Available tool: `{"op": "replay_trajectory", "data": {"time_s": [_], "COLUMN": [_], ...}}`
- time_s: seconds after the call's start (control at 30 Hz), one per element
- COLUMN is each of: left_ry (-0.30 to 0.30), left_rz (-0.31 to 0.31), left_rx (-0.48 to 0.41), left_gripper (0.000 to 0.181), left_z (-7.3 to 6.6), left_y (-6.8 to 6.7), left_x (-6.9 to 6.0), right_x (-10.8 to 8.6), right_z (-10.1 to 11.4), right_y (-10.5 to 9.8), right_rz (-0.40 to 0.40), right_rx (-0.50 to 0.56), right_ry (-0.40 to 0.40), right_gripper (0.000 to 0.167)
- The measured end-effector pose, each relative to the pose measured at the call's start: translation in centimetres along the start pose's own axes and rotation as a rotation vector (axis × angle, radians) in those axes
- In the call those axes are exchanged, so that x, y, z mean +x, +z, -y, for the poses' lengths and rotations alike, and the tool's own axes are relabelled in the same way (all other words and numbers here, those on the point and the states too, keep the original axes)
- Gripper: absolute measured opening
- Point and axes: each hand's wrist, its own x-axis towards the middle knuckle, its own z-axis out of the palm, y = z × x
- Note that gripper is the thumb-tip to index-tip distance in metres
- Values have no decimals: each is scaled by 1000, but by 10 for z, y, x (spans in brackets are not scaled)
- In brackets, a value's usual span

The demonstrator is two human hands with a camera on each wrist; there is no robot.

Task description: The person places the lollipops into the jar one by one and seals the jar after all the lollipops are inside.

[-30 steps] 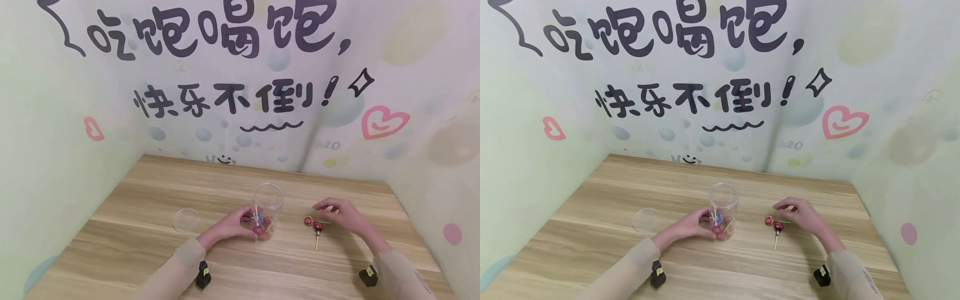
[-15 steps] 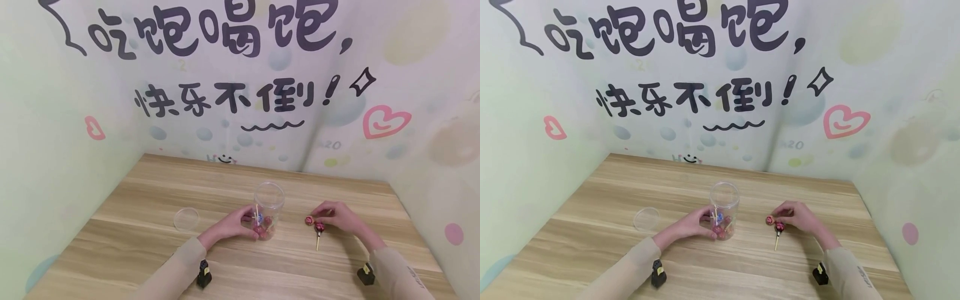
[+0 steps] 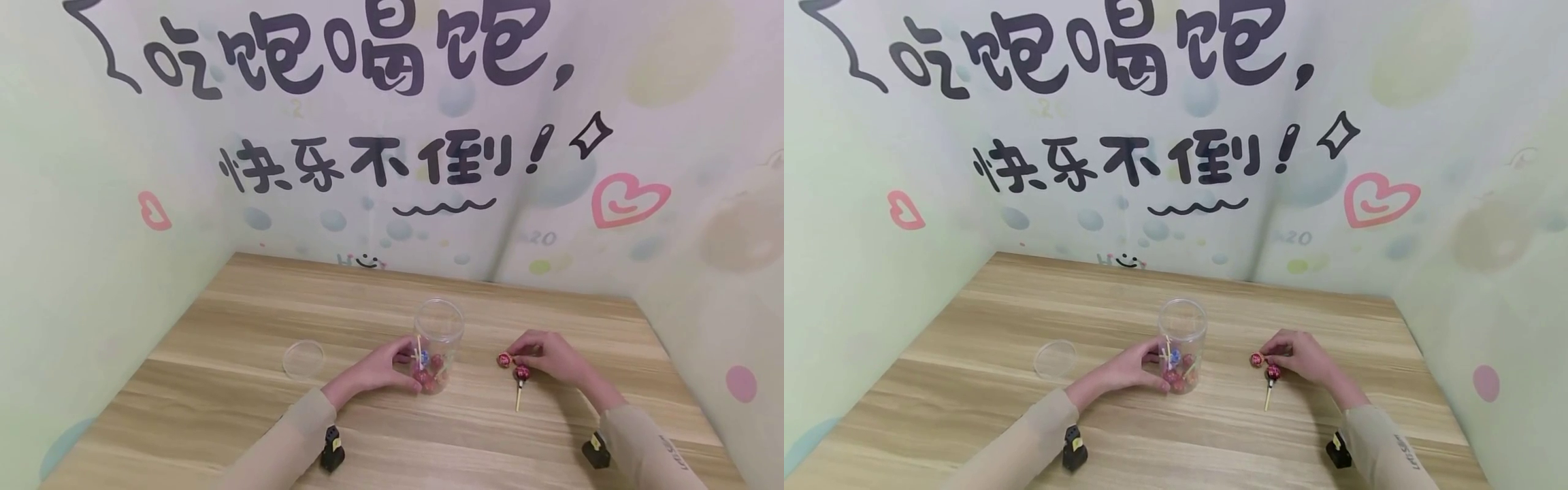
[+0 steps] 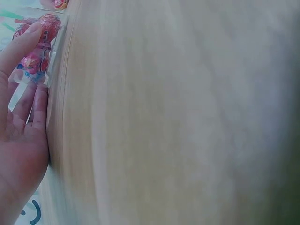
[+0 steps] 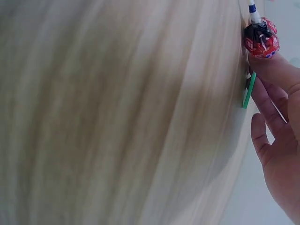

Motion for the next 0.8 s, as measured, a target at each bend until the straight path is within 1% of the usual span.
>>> {"op": "replay_trajectory", "data": {"time_s": [0.13, 0.3, 0.37, 0.57, 0.67, 0.8], "left_ry": [-7, 7, 11, -2, 0, 7], "left_rz": [-1, -2, -1, -2, -1, -2], "left_rx": [-7, 2, 6, 12, 8, 10], "left_gripper": [83, 82, 82, 79, 79, 80], "left_z": [0, 0, 0, 0, 0, 1], "left_y": [0, 0, 0, -1, 0, 0], "left_x": [0, 0, 0, 0, 1, 1], "right_x": [1, 2, 2, 5, 8, 13], "right_z": [1, 1, 2, 8, 10, 12], "right_y": [-1, -2, -3, -9, -12, -17], "right_rz": [-11, 3, 17, 57, 80, 90], "right_rx": [-14, -36, -53, -99, -121, -160], "right_ry": [2, 20, 37, 75, 77, 68], "right_gripper": [17, 16, 16, 16, 17, 17]}}
